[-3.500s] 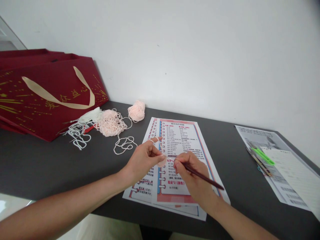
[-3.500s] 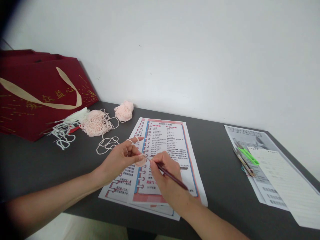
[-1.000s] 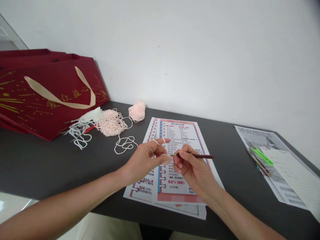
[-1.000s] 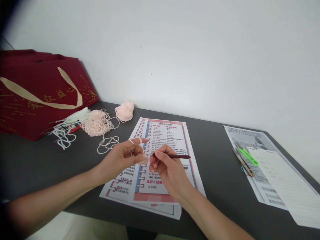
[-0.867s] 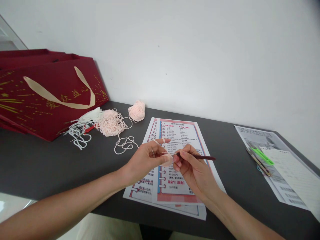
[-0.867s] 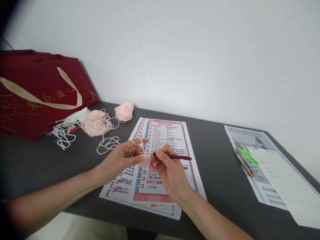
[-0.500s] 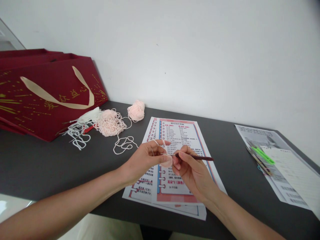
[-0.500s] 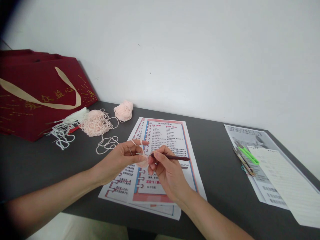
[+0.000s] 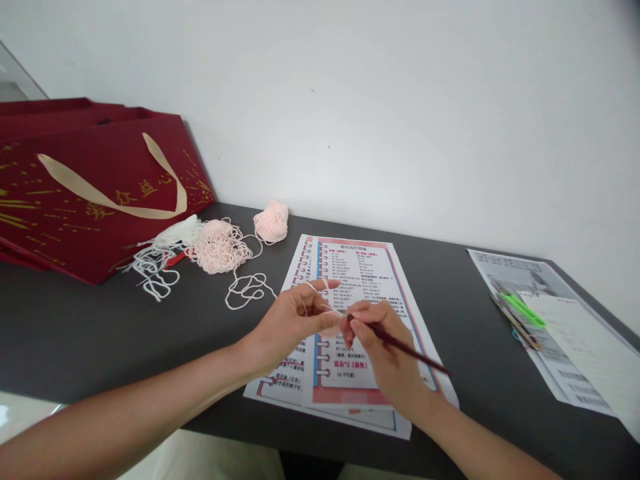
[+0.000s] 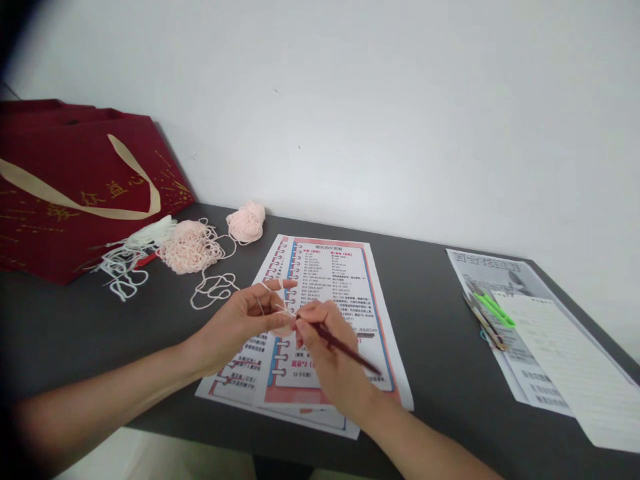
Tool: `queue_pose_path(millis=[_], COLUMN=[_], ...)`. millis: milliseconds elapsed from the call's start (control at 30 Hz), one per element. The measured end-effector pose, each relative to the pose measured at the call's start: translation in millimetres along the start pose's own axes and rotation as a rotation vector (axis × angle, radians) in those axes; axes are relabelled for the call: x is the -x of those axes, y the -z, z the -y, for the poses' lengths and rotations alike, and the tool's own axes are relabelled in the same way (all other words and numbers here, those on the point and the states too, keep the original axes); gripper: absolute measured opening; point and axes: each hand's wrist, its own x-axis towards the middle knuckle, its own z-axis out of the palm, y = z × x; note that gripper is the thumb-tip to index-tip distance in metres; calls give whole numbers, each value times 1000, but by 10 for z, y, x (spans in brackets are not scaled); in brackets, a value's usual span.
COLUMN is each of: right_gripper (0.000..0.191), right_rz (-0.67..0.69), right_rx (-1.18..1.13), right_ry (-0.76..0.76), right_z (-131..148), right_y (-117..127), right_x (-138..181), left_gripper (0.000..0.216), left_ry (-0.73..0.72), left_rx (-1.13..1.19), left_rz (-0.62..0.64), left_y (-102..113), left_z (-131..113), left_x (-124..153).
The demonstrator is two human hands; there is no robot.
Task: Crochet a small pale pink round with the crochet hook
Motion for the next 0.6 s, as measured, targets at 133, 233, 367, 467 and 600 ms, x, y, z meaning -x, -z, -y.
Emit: queue_pose_path(millis=[133, 233, 367, 467, 600], right_gripper=[19, 19, 26, 23, 11], right_rz=[204, 183, 159, 105, 25], right_rx=[712, 998, 895, 541, 50], right_ry=[514, 636, 638, 408, 64], right_z=[28, 82, 58, 6, 3], right_y=[8, -7, 11, 27, 21], right_x=[15, -1, 6, 6, -9], left_gripper=[9, 23, 40, 38, 38], left_ry=[32, 125, 273, 307, 230], left_rx=[57, 166, 363, 419, 333], left_rz=[-27, -25, 72, 91, 42], left_y=[1, 0, 22, 49, 75], left_z=[58, 64, 23, -5, -37], left_x=[-4, -2, 3, -4, -20])
